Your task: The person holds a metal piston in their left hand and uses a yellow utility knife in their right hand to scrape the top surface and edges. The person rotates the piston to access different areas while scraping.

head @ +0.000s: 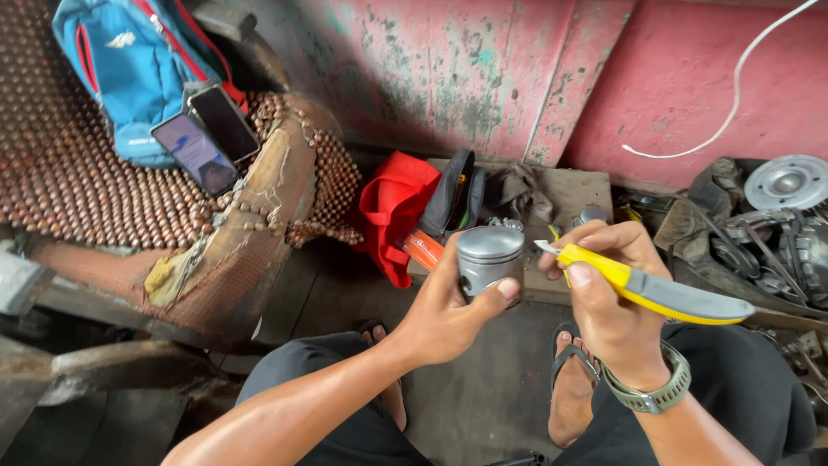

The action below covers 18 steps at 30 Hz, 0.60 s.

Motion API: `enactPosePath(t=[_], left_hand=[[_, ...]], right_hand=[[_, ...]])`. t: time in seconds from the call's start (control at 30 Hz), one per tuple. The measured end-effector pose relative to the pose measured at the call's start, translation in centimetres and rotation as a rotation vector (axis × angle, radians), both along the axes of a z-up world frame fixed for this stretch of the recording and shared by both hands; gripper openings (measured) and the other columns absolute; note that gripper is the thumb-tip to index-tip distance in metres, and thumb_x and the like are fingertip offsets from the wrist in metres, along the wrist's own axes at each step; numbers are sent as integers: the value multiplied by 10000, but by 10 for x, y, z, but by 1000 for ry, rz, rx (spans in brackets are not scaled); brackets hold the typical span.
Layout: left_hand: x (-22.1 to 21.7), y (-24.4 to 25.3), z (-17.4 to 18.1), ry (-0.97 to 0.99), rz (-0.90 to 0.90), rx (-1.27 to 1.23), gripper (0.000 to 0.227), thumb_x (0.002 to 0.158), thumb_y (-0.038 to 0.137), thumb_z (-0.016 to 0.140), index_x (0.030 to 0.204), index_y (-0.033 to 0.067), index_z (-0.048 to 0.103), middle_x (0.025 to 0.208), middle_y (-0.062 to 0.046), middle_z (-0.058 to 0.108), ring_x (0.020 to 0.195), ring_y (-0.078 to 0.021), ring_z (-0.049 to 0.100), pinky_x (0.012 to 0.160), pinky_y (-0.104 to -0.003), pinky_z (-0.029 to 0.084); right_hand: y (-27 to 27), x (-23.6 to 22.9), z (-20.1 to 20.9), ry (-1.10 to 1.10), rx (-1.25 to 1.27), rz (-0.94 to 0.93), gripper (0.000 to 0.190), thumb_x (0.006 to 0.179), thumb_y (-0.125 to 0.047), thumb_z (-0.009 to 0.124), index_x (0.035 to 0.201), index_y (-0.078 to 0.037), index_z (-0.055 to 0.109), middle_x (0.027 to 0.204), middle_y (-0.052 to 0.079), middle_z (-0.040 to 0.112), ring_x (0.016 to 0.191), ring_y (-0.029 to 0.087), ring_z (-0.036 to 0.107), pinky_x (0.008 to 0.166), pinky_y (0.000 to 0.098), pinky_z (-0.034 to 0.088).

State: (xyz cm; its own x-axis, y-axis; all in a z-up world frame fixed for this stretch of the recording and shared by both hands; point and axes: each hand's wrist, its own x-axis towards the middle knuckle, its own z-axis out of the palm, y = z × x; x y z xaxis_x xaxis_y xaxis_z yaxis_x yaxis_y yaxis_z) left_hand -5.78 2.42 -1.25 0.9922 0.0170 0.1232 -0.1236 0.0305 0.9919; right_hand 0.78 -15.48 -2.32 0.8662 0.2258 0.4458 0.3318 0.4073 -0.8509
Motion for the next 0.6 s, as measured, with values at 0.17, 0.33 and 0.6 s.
enactPosePath(t=[0.17,0.33,0.6], left_hand=[[1,8,3,-43,-15,53,487,940,353,640,1304,70,483,1086,-33,632,976,-125,587,872,-318,507],[1,7,6,-18,-38,47,460,935,344,643,1271,72,488,1030,-28,627,919,-122,579,825,-310,509],[5,8,6,-28,-62,82,485,934,354,637,1305,73,501,1084,-28,629,986,-137,598,880,-320,514]], right_hand=[[1,-1,6,-93,-151,-88,215,935,-185,642,1048,-21,563,1012,190,673,953,273,714,817,349,652],[0,-2,10,-109,-191,-91,196,905,-210,672,994,-58,587,982,158,696,993,292,754,901,393,637],[1,-3,7,-98,-131,-35,163,905,-178,690,980,-78,585,1016,176,700,995,279,728,910,395,608]])
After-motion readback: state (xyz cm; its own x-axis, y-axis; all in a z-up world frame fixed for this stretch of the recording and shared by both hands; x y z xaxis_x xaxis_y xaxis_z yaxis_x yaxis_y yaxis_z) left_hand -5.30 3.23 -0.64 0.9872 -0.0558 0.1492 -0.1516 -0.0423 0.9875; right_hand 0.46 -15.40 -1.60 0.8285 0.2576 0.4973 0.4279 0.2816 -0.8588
